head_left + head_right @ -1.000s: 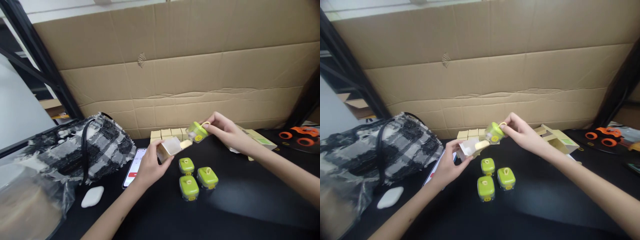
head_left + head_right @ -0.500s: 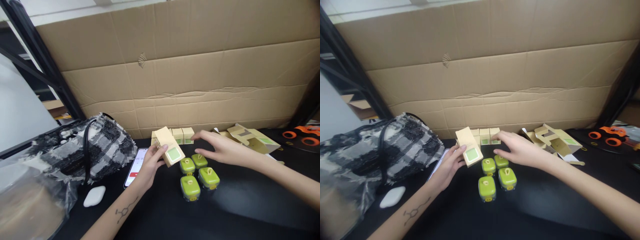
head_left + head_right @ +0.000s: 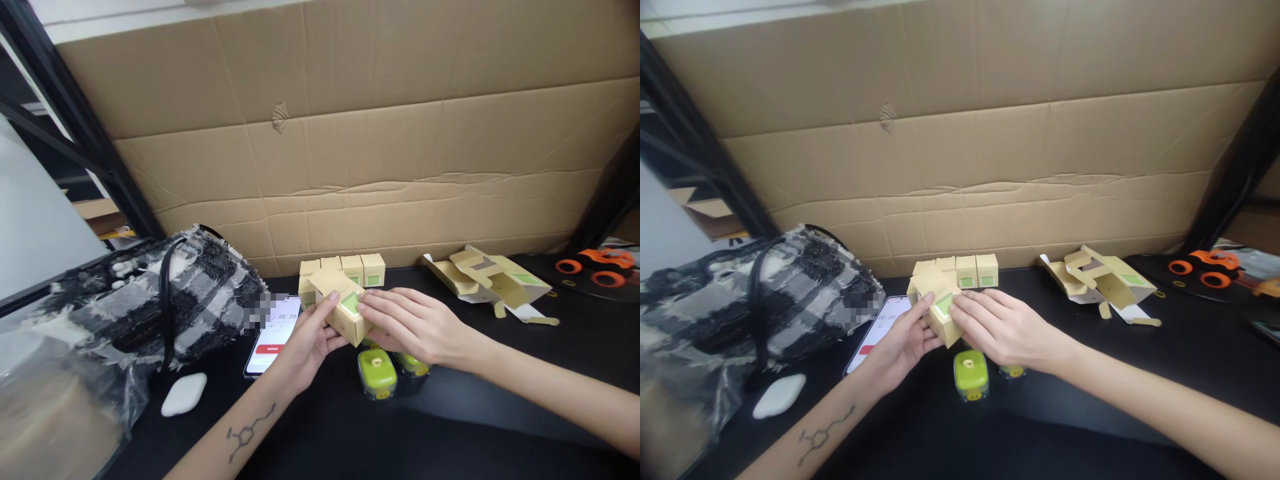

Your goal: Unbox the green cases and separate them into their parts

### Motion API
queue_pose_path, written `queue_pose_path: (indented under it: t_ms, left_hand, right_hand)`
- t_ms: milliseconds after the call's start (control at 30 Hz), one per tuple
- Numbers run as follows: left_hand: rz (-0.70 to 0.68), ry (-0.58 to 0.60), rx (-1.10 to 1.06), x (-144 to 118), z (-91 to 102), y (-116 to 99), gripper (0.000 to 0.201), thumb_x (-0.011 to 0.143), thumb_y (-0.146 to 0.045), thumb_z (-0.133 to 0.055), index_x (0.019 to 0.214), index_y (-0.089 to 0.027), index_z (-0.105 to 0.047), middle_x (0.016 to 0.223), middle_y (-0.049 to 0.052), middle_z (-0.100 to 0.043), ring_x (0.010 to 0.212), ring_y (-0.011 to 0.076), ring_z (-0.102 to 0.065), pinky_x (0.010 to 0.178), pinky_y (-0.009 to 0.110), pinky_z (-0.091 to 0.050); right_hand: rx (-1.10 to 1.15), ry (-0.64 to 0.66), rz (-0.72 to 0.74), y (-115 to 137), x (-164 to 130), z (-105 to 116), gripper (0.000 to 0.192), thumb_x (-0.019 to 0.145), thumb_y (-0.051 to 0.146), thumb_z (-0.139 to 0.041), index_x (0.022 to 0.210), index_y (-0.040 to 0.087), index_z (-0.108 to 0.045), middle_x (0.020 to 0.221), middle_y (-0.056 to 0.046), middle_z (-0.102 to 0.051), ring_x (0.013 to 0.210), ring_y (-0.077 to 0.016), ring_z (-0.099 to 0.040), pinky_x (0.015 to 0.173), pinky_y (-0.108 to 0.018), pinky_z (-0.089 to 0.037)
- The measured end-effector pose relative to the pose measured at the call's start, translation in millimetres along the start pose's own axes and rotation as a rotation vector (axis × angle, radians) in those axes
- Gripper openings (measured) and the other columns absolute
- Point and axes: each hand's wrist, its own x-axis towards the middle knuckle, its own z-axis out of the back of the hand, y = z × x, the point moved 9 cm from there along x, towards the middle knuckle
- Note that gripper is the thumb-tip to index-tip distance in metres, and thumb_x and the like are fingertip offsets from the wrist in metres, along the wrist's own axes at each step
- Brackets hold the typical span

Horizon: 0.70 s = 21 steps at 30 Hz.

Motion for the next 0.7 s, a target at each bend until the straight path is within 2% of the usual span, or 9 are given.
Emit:
queue_pose_path:
  t_ms: [133, 233, 433, 533, 600, 633, 700]
  left_hand:
    - [-0.016, -0.019, -0.004, 0.0, 1.2, -3.7, 0.037, 0.085, -0.035, -0.061, 0.115, -0.014, -0.059, 0.113, 0.014, -0.066, 0.087, 0.0194, -0.066, 0.074, 0.030, -0.054]
    - [-0.021, 0.001, -0.032, 0.4, -1.5, -5.5, 0.036, 0.086, -0.035, -0.060, 0.115, -0.014, -0.059, 0.113, 0.013, -0.066, 0.087, 0.0187, -0.065, 0.074, 0.029, -0.054]
    - [-0.037, 0.023, -0.051, -0.9, -3.5, -5.9, 0.036, 0.085, -0.039, -0.059, 0.111, -0.013, -0.063, 0.105, 0.013, -0.069, 0.082, 0.0186, -0.066, 0.072, 0.029, -0.054]
    - [-0.001, -0.032, -0.081, -2.3, 0.5, -0.3, 0.037, 0.084, -0.043, -0.060, 0.107, -0.014, -0.064, 0.102, 0.012, -0.070, 0.081, 0.0184, -0.066, 0.071, 0.029, -0.055]
    - [-0.012, -0.077, -0.058, -3.1, 3.3, 0.8, 0.037, 0.081, -0.044, -0.064, 0.103, -0.014, -0.064, 0.100, 0.012, -0.070, 0.080, 0.0182, -0.066, 0.067, 0.027, -0.054]
    - [-0.045, -0.105, -0.031, -3.6, 5.0, -1.1, 0.036, 0.078, -0.043, -0.066, 0.100, -0.014, -0.064, 0.098, 0.011, -0.070, 0.080, 0.0181, -0.066, 0.065, 0.025, -0.053]
    - [-0.155, -0.172, 0.028, -6.1, 8.9, -9.4, 0.035, 0.073, -0.040, -0.072, 0.095, -0.014, -0.062, 0.094, 0.009, -0.069, 0.080, 0.0180, -0.066, 0.066, 0.024, -0.052]
  right_hand:
    - [-0.047, -0.033, -0.037, -0.2, 1.8, 3.4, 0.024, 0.091, 0.018, -0.053, 0.109, 0.005, -0.062, 0.114, -0.011, -0.068, 0.106, -0.0200, -0.063, 0.085, -0.033, -0.053]
    - [-0.059, -0.039, -0.037, 0.6, 2.0, 4.2, 0.025, 0.094, 0.017, -0.046, 0.110, 0.005, -0.062, 0.115, -0.011, -0.067, 0.107, -0.0200, -0.063, 0.084, -0.034, -0.052]
    - [-0.009, -0.062, -0.014, 0.1, 0.6, 9.6, 0.024, 0.094, 0.014, -0.043, 0.108, 0.007, -0.061, 0.115, -0.013, -0.067, 0.111, -0.0203, -0.060, 0.085, -0.033, -0.050]
    - [-0.011, -0.193, 0.049, 8.3, -0.8, 22.9, 0.019, 0.091, 0.012, -0.045, 0.089, 0.015, -0.064, 0.109, -0.009, -0.071, 0.107, -0.0196, -0.062, 0.084, -0.034, -0.049]
    - [-0.010, -0.232, 0.121, 19.6, -0.2, 27.8, 0.020, 0.090, 0.014, -0.046, 0.078, 0.020, -0.062, 0.108, -0.004, -0.071, 0.106, -0.0180, -0.062, 0.085, -0.033, -0.049]
    - [-0.011, -0.211, 0.146, 25.2, 1.6, 26.8, 0.019, 0.090, 0.016, -0.047, 0.080, 0.021, -0.062, 0.111, -0.002, -0.070, 0.107, -0.0170, -0.061, 0.086, -0.032, -0.048]
    - [-0.033, -0.117, 0.152, 33.1, 7.0, 19.7, 0.019, 0.091, 0.018, -0.047, 0.097, 0.022, -0.065, 0.117, -0.001, -0.067, 0.111, -0.0157, -0.058, 0.088, -0.030, -0.047]
